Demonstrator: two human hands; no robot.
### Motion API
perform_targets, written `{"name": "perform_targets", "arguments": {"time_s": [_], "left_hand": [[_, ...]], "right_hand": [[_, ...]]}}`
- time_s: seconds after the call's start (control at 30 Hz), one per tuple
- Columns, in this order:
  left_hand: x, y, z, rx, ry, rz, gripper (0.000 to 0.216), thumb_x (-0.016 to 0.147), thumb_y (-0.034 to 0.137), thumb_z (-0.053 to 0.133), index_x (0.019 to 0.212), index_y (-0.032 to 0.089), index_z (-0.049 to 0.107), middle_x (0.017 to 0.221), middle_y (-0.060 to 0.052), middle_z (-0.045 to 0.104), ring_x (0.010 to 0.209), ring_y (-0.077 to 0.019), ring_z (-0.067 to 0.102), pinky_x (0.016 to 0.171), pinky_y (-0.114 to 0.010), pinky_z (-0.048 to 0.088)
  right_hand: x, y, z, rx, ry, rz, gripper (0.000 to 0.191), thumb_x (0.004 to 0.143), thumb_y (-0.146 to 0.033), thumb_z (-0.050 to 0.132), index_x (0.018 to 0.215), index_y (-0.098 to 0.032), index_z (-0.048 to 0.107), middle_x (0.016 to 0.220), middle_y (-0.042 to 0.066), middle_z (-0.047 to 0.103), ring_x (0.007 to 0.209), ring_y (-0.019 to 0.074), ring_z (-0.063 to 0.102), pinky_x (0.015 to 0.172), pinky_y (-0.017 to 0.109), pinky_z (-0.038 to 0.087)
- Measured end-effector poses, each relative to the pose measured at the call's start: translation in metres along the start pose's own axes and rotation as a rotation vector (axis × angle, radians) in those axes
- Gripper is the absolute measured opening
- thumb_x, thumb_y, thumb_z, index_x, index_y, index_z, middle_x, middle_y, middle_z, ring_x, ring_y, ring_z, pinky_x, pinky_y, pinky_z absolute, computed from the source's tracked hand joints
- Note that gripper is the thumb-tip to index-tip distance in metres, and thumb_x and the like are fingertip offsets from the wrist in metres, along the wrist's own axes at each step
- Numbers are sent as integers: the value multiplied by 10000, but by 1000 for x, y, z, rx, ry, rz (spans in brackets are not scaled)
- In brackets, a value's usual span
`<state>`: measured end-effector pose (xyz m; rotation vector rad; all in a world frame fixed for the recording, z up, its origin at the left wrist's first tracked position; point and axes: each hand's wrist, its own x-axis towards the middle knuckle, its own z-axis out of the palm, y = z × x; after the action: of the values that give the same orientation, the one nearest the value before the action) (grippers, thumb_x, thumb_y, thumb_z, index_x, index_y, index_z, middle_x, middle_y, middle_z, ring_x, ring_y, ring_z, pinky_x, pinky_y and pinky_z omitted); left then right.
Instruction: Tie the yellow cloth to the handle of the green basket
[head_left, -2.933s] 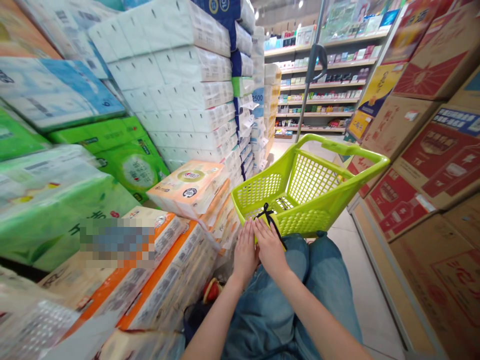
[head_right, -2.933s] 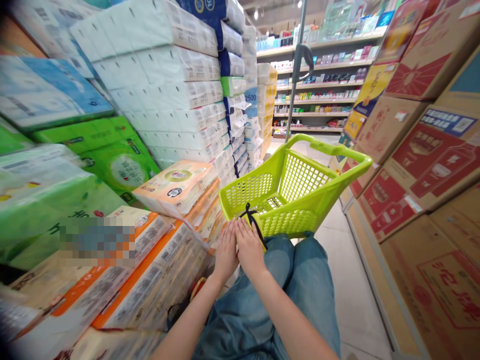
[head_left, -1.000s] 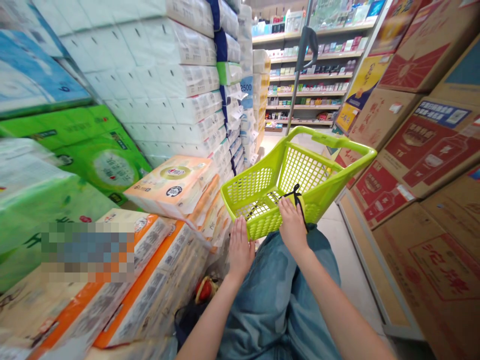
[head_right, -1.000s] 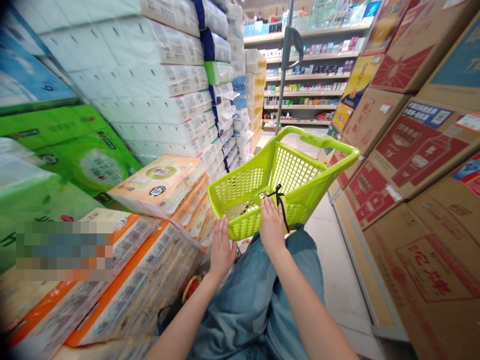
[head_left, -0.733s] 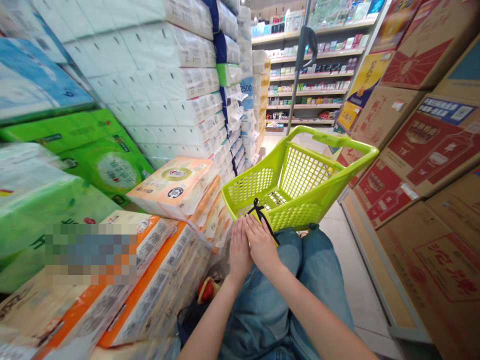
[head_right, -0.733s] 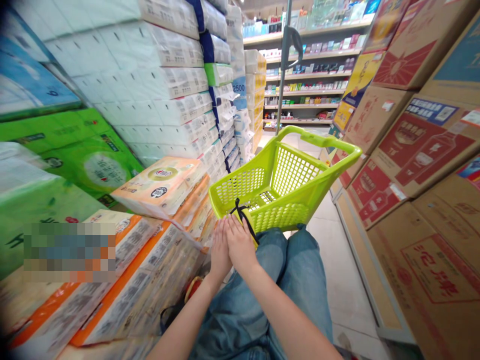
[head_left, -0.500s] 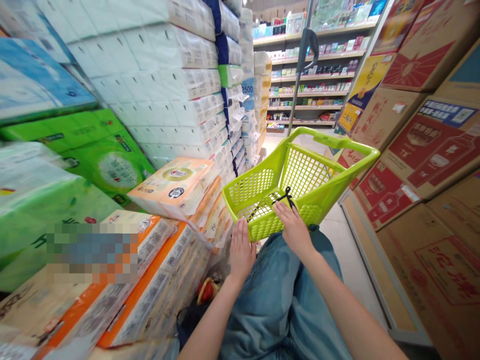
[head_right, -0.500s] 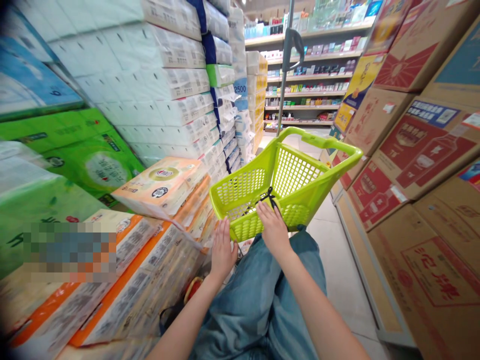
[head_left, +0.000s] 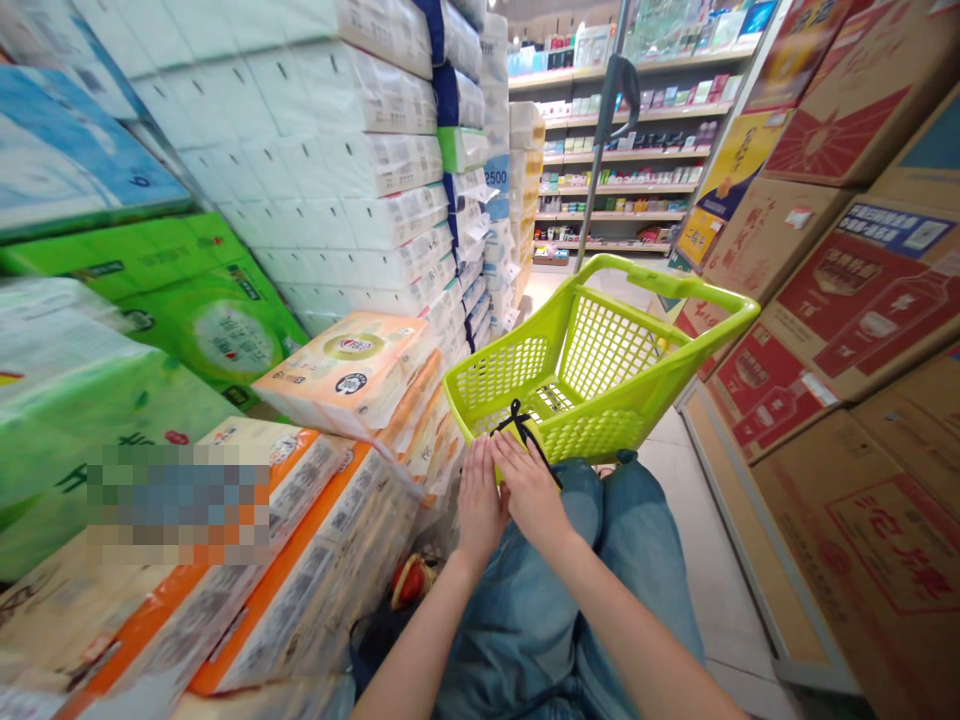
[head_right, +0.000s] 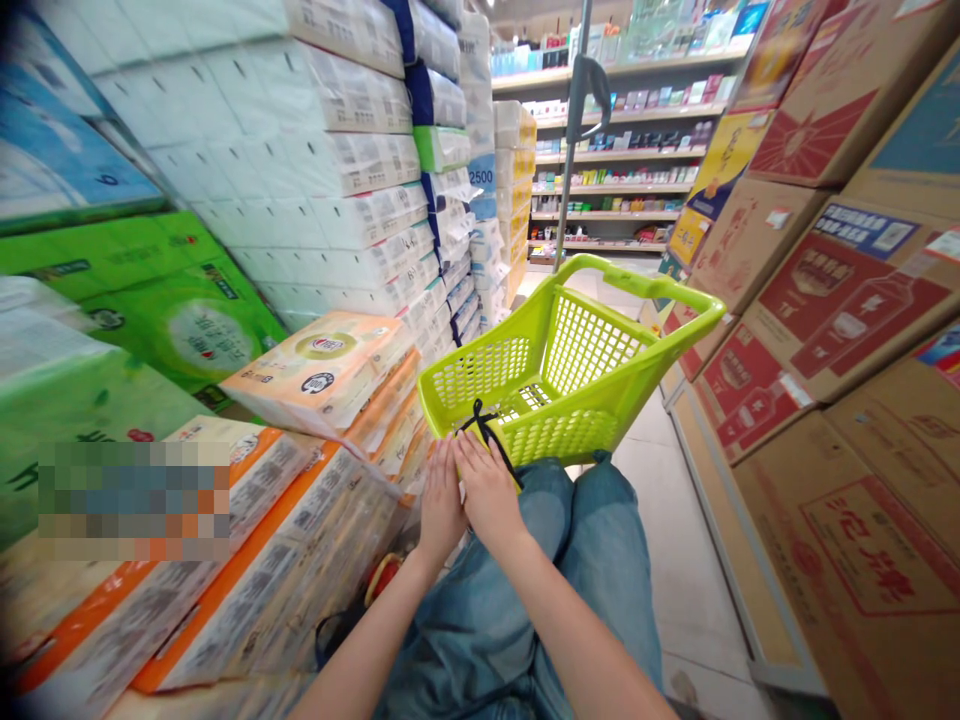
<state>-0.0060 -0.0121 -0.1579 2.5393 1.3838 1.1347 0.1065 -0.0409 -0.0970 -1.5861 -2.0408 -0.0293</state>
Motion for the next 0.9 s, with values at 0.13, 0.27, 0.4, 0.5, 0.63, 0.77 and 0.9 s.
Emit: {"name": "perform_targets", "arguments": {"time_s": [0.13, 0.27, 0.4, 0.5, 0.63, 0.77, 0.9], "left_hand": [[2, 2, -2, -24, 10, -4, 758, 933, 169, 468, 1578, 166, 70, 1590, -172, 326, 1507, -273, 229, 1185, -543, 315], [3, 7, -2, -19, 14, -21, 774, 935, 172, 479, 1580, 165, 51, 1599, -167, 312, 1510, -270, 221, 1193, -531, 304], [3, 9, -2, -34, 23, -35, 782, 939, 192, 486, 1580, 167, 38, 1609, -176, 283, 1510, -282, 218, 1190, -547, 298], [2, 7, -4, -41, 3, -22, 788, 932, 192, 492, 1580, 166, 43, 1611, -186, 273, 1509, -289, 220, 1185, -549, 306], [2, 4, -6, -32, -40, -11, 786, 907, 139, 474, 1579, 172, 67, 1611, -175, 281, 1507, -274, 227, 1187, -531, 312], [2, 4, -5, -17, -21, -7, 776, 925, 185, 490, 1576, 147, 68, 1605, -188, 286, 1512, -274, 213, 1188, -531, 306], [3, 8, -5, -9, 2, -15, 772, 933, 185, 484, 1578, 154, 60, 1608, -177, 285, 1512, -272, 214, 1193, -528, 299]], "right_hand": [[-2, 54, -26, -37, 12, 43, 771, 732, 47, 370, 1466, -173, 456, 1532, 70, 456, 1450, 192, 369, 1209, 479, 287], [-1, 103, -48, -98, 139, 207, 813, 698, 68, 361, 1461, -192, 465, 1506, 80, 494, 1438, 209, 391, 1195, 515, 300], [3, 79, -36, -120, 166, 258, 768, 720, 56, 382, 1458, -142, 463, 1517, 118, 470, 1442, 241, 384, 1207, 521, 262], [4, 33, -11, -74, 98, 151, 708, 770, 30, 384, 1455, -133, 466, 1531, 105, 451, 1449, 230, 372, 1222, 497, 237], [-1, 0, 6, -15, 32, 5, 673, 809, 3, 393, 1463, -141, 454, 1532, 83, 454, 1454, 193, 361, 1230, 457, 233], [-3, 32, -10, -10, 1, -68, 730, 777, 25, 401, 1478, -174, 436, 1535, 59, 455, 1452, 173, 363, 1224, 433, 255], [-2, 89, -36, -54, 88, 66, 763, 743, 60, 352, 1454, -190, 471, 1517, 49, 480, 1440, 181, 387, 1207, 465, 287]]}}
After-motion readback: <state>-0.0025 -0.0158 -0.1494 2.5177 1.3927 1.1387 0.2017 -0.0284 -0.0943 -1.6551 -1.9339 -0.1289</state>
